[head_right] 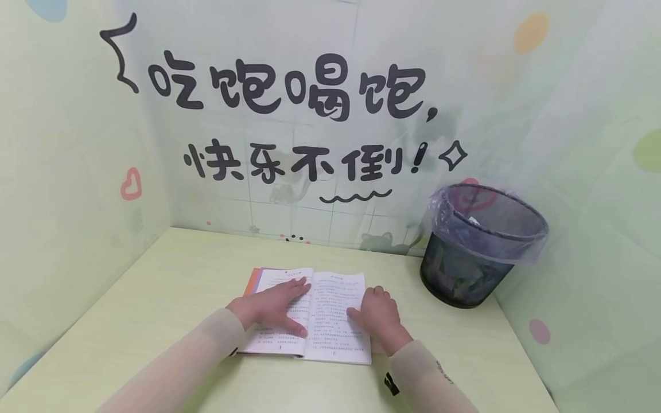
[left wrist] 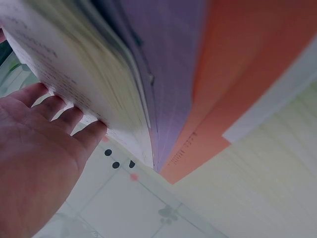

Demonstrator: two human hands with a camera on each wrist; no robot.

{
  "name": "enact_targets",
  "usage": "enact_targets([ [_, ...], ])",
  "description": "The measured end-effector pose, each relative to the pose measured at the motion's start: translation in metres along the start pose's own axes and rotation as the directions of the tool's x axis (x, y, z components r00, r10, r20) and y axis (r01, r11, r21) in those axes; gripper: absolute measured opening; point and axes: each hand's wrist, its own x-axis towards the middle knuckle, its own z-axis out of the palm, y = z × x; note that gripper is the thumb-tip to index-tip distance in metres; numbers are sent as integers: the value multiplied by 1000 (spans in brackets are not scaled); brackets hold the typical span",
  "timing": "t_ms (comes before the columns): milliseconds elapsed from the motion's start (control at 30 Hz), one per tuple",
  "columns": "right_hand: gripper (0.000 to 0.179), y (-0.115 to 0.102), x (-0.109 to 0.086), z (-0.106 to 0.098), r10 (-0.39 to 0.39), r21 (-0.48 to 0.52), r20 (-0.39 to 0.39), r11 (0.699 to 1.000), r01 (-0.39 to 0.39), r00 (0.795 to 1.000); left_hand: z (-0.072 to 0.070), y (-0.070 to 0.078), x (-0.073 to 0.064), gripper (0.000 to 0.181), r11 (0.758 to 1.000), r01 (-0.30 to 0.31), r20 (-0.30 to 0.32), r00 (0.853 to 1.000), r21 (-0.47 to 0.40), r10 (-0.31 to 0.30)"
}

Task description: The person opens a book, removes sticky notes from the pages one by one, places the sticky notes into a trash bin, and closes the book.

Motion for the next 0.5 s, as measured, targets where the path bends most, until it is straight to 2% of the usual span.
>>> enact_targets([
  [200,54,-5,-3,-17,-27,53,-21,998,28,999,0,1,0,120,1000,1,-4,1000,-15,-1],
  [333,48,-9,-1,-29,-32,228,-17,973,35,999,0,1,-1,120,1000,5,-5,1000,-21,-5],
  [400,45,-11,0,-33,-24,358,-12,934,26,1000,0,1,-1,119,1000,5,-4,1000,-22,-5],
  [500,42,-12,1,-35,-26,551,19,835,11,999,-1,0,-2,118,1000,1,0,1000,-23,-1],
])
